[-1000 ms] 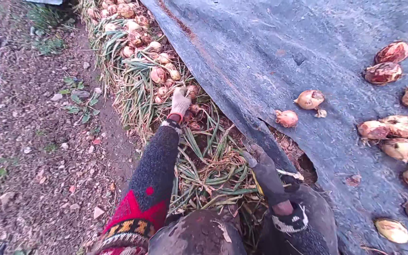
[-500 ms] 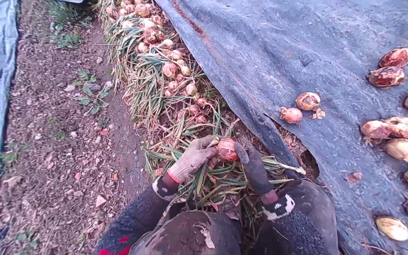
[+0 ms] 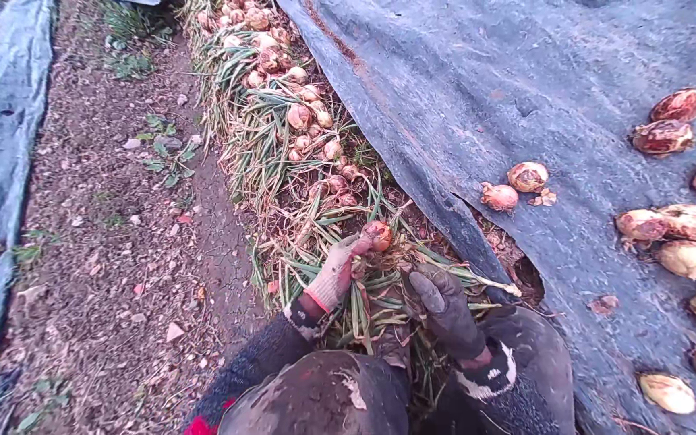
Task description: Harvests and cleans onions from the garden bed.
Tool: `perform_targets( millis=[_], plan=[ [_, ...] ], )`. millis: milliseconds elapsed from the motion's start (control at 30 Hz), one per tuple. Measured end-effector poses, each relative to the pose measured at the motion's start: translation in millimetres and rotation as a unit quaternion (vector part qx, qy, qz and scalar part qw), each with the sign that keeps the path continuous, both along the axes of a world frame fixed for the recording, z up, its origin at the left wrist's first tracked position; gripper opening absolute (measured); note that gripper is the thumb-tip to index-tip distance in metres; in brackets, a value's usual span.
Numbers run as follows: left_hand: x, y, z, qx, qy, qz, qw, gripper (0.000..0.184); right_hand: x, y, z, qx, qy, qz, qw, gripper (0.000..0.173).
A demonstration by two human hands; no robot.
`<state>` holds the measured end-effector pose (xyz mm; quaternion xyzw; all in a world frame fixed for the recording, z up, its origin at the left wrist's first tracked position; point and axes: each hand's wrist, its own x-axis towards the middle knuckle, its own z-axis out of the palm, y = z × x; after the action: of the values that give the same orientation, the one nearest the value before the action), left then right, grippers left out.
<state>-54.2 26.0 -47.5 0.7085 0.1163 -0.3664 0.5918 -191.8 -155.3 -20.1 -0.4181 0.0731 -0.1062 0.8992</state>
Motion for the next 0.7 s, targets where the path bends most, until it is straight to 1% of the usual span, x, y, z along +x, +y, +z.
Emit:
perform_targets(
  millis=[33,67,100,133,167,200,233,267,300,333,367,400,433,467,500,567,600,633,667,700],
  plan=[
    [9,4,-2,-0.021,0.037,0.038,0.998,0.031,3,-2,-4,-0.017,0.045,-0.043,0.998,0.032],
    [15,6,0,-0.032,0.053,0.064,0.996,0.027,7,-5,-18,-0.079,0.127,-0.072,0.986,0.034],
    [18,4,5,-0.036,0.046,0.076,0.995,0.027,10,-9,-36,-0.170,0.225,-0.062,0.957,0.040],
    [20,-2,13,-0.031,0.017,0.067,0.997,0.031,12,-13,-51,-0.245,0.297,0.000,0.923,0.048],
    [20,-11,22,-0.007,-0.034,0.038,0.999,0.037,12,-14,-61,-0.278,0.324,0.072,0.901,0.057],
    [17,-21,31,0.033,-0.098,-0.008,0.995,0.042,10,-11,-64,-0.272,0.321,0.127,0.898,0.062],
    [11,-30,39,0.083,-0.169,-0.073,0.979,0.041,9,-8,-58,-0.219,0.305,0.150,0.915,0.065],
    [4,-38,45,0.139,-0.247,-0.158,0.946,0.035,9,-3,-52,-0.131,0.287,0.153,0.937,0.067],
    [-6,-44,46,0.175,-0.319,-0.241,0.900,0.029,11,1,-44,-0.020,0.285,0.138,0.948,0.065],
    [-16,-48,46,0.188,-0.375,-0.312,0.853,0.026,14,3,-38,0.091,0.299,0.124,0.942,0.065],
    [-26,-51,44,0.189,-0.418,-0.363,0.811,0.027,14,1,-35,0.179,0.320,0.114,0.923,0.068],
    [-33,-54,42,0.181,-0.449,-0.391,0.783,0.028,13,-4,-35,0.232,0.340,0.099,0.906,0.070],
    [-36,-58,39,0.166,-0.460,-0.401,0.775,0.028,12,-9,-39,0.270,0.345,0.085,0.895,0.073],
    [-35,-63,36,0.140,-0.456,-0.396,0.785,0.026,10,-15,-42,0.302,0.331,0.071,0.891,0.076],
    [-30,-70,32,0.099,-0.449,-0.379,0.803,0.022,7,-22,-43,0.333,0.298,0.060,0.893,0.082],
    [-5,-91,32,0.035,-0.445,-0.325,0.834,0.014,7,-36,-30,0.376,0.225,0.040,0.898,0.087],
    [12,-100,35,0.035,-0.463,-0.290,0.837,0.013,5,-42,-18,0.386,0.184,0.015,0.904,0.085],
    [34,-107,38,0.063,-0.494,-0.245,0.832,0.015,-3,-49,-6,0.391,0.114,-0.022,0.913,0.079],
    [61,-108,42,0.106,-0.515,-0.196,0.828,0.016,-12,-61,7,0.363,0.021,-0.073,0.929,0.069],
    [88,-102,47,0.151,-0.503,-0.164,0.835,0.015,-22,-78,19,0.283,-0.059,-0.137,0.947,0.061]
  ],
)
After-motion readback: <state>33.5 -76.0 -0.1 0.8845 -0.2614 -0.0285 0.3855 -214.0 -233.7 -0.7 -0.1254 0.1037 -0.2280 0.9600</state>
